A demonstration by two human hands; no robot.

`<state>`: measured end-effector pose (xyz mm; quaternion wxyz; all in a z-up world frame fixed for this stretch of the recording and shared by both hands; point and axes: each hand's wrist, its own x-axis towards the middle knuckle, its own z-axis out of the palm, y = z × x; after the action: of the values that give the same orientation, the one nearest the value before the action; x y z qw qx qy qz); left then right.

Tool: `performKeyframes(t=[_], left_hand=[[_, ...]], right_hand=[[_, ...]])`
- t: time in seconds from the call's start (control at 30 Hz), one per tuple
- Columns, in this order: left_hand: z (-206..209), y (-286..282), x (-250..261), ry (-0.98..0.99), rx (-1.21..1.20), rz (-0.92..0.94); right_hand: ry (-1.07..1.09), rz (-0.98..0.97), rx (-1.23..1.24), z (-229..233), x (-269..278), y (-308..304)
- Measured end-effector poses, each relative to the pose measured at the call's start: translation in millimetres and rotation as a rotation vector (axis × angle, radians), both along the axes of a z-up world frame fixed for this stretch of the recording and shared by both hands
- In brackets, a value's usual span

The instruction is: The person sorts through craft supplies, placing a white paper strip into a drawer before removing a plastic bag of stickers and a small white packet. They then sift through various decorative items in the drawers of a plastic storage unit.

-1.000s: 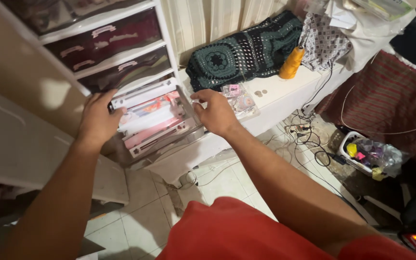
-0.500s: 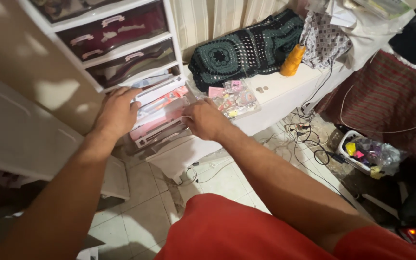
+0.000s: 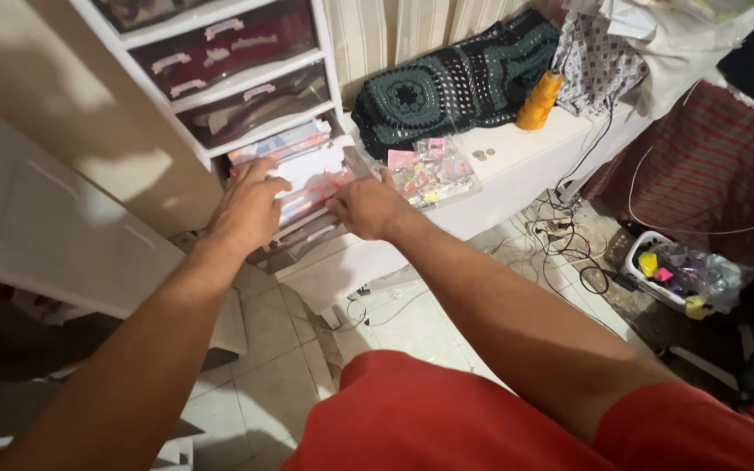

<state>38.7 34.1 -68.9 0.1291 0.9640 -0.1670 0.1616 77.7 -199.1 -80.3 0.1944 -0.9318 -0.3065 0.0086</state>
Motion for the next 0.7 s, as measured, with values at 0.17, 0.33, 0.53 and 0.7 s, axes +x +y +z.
performKeyframes(t=[0.17,0.33,0.53,0.7], left_hand=[[8.6,-3.3,-10.2,0.375,0.147,0.112],[16.6,-13.1,-19.7,0.425,0.146,0.186],[12.9,-11.5,-15.4,0.557,0.112,0.278],[-9.8,10.1,-9.1,0.145,0.006,0.043]], right_hand=[[0.021,-0.059,-0.153,-0.1,16.8,8.9],[0.129,-0.071,-0.235,4.4,36.0,20.3],[0.192,-0.03,-0.352,16.9,38.7,27.1],[0.223,0.025,-0.359,24.0,37.8,26.5]])
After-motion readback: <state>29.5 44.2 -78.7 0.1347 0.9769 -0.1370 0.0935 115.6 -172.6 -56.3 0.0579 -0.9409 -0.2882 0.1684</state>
